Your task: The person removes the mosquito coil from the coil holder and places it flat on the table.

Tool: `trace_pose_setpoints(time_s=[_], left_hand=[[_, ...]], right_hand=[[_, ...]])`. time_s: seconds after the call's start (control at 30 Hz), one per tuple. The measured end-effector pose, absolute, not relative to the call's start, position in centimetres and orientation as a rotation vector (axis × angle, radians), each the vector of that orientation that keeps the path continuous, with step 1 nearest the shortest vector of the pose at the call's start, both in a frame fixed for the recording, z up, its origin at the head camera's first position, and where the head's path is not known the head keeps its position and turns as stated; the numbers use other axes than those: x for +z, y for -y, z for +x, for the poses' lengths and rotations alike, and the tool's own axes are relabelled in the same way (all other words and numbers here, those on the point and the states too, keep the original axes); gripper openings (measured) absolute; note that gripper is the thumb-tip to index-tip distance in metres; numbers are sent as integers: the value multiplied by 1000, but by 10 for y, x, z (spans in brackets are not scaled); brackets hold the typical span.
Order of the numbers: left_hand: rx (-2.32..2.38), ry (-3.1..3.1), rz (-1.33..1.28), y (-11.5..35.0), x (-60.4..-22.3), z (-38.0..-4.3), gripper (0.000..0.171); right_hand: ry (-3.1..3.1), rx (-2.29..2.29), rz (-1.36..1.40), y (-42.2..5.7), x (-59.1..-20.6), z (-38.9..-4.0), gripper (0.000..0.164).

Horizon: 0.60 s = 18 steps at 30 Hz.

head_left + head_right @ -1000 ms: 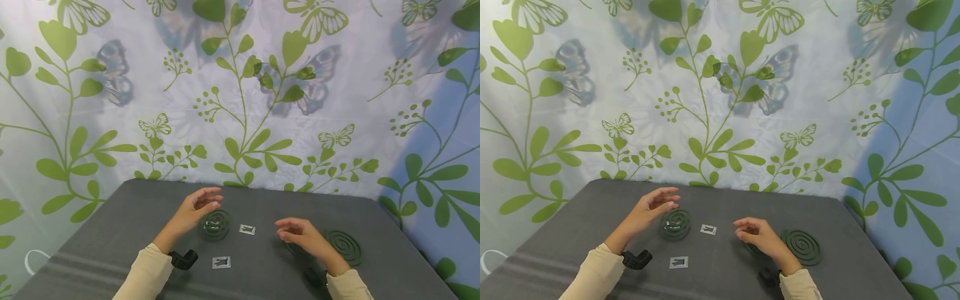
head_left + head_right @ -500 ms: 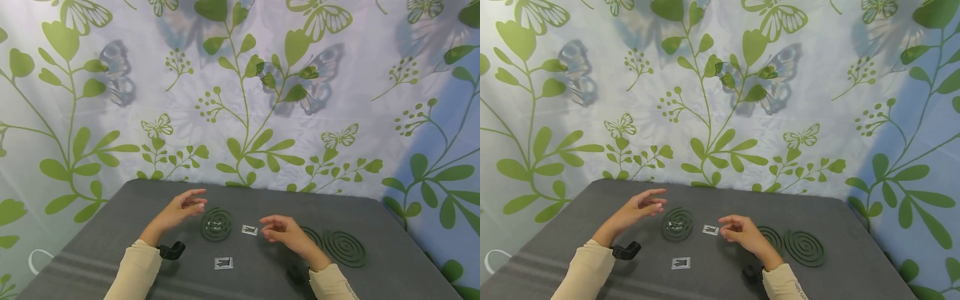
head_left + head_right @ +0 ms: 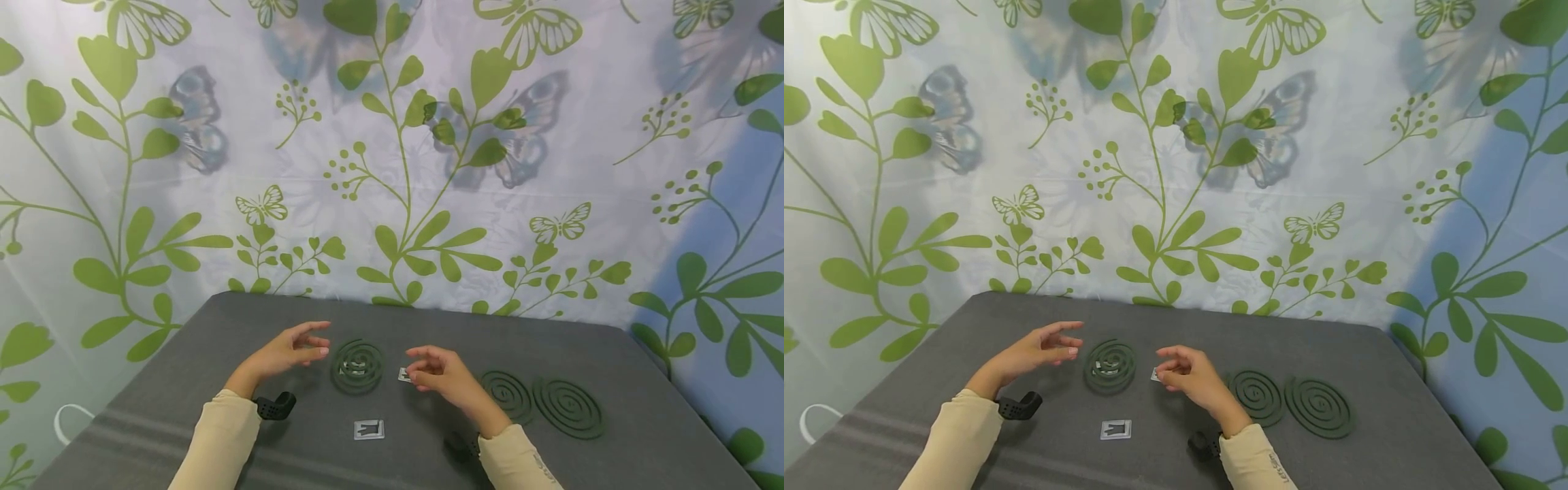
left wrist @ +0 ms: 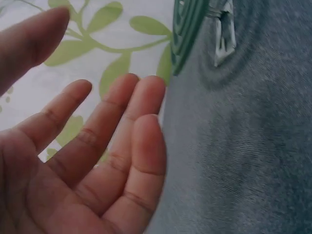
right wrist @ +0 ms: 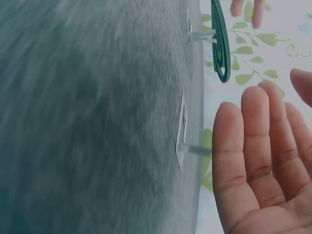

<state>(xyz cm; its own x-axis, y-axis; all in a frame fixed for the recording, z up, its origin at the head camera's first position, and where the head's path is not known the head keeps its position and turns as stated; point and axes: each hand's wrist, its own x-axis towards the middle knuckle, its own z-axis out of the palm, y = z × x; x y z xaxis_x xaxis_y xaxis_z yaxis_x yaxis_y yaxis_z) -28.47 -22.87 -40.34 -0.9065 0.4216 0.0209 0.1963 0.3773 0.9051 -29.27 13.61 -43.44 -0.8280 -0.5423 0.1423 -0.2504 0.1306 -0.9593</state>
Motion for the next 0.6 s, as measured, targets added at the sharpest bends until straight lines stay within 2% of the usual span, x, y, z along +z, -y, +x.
trace_pose_setpoints(time_s=[0.33, 0.6], left_hand=[[1489, -2357, 457, 232, -414, -287, 81], [1488, -2287, 429, 232, -421, -289, 86]], right_hand=[[-2243, -1694, -706, -111, -434, -291, 61], [-2300, -1617, -651, -96, -435, -290, 61]])
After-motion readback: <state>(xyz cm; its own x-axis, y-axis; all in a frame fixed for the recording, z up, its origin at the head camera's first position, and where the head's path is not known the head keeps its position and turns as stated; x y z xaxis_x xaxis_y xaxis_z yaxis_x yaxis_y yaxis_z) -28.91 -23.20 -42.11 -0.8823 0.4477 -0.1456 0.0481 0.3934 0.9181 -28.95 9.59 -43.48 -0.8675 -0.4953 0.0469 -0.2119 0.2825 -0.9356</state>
